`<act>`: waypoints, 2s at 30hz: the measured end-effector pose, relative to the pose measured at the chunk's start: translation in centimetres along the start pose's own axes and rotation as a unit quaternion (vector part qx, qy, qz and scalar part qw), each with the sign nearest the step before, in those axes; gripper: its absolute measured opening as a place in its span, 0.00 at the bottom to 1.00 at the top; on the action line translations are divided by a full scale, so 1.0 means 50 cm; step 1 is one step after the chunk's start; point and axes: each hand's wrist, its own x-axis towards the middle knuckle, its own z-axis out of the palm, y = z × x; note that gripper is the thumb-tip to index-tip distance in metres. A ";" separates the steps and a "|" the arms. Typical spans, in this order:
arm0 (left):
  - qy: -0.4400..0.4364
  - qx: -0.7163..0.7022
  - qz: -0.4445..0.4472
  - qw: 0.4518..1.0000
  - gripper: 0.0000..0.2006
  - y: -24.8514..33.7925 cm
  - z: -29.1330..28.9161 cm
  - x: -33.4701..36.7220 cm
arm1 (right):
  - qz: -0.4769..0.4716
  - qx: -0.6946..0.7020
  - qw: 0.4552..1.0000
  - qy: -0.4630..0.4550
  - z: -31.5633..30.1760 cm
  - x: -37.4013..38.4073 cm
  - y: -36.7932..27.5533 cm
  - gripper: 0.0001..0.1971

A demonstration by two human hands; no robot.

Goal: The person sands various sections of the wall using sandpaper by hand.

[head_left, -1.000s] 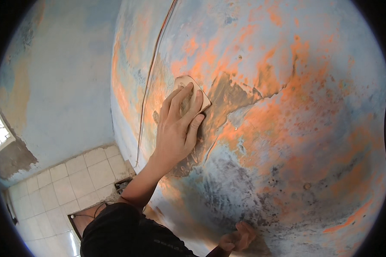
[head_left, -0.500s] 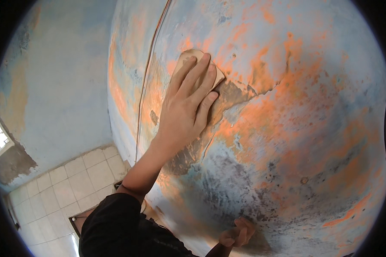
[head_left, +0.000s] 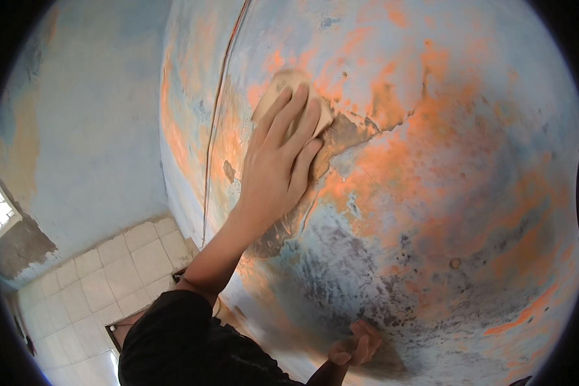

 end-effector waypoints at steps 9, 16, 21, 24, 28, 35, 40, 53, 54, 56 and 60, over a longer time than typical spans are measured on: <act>-0.130 -0.067 -0.023 0.989 0.21 0.087 0.022 -0.356 | -0.031 0.011 0.999 0.025 0.004 -0.004 0.015 0.25; -0.235 -0.264 0.101 0.930 0.19 0.242 0.079 -0.517 | 0.048 0.068 0.994 -0.075 -0.017 0.031 -0.011 0.20; -0.294 -0.285 0.080 0.909 0.20 0.299 0.098 -0.543 | 0.089 0.023 0.982 -0.162 -0.094 0.040 -0.017 0.13; -0.302 -0.293 0.125 0.899 0.21 0.346 0.109 -0.544 | 0.092 -0.025 0.974 -0.204 -0.165 0.031 -0.009 0.10; -0.292 -0.354 0.132 0.879 0.19 0.425 0.097 -0.503 | 0.147 -0.092 0.968 -0.182 -0.252 -0.002 -0.006 0.11; -0.290 -0.445 0.192 0.825 0.18 0.513 0.105 -0.474 | 0.277 -0.172 0.939 -0.111 -0.353 -0.046 -0.005 0.07; -0.360 -0.535 0.202 0.737 0.16 0.550 0.120 -0.498 | 0.408 -0.137 0.903 0.018 -0.377 -0.089 -0.012 0.11; -0.238 -0.629 0.166 0.721 0.15 0.538 0.190 -0.619 | 0.596 0.038 0.794 0.113 -0.355 -0.068 -0.062 0.29; -0.194 -0.605 0.176 0.752 0.15 0.540 0.183 -0.600 | 0.596 0.034 0.794 0.117 -0.351 -0.075 -0.061 0.29; -0.150 -0.580 0.184 0.779 0.16 0.540 0.177 -0.595 | 0.650 0.101 0.735 0.163 -0.338 -0.086 -0.071 0.28; -0.127 -0.572 0.175 0.791 0.18 0.541 0.176 -0.608 | 0.662 0.197 0.689 0.221 -0.280 -0.135 -0.104 0.16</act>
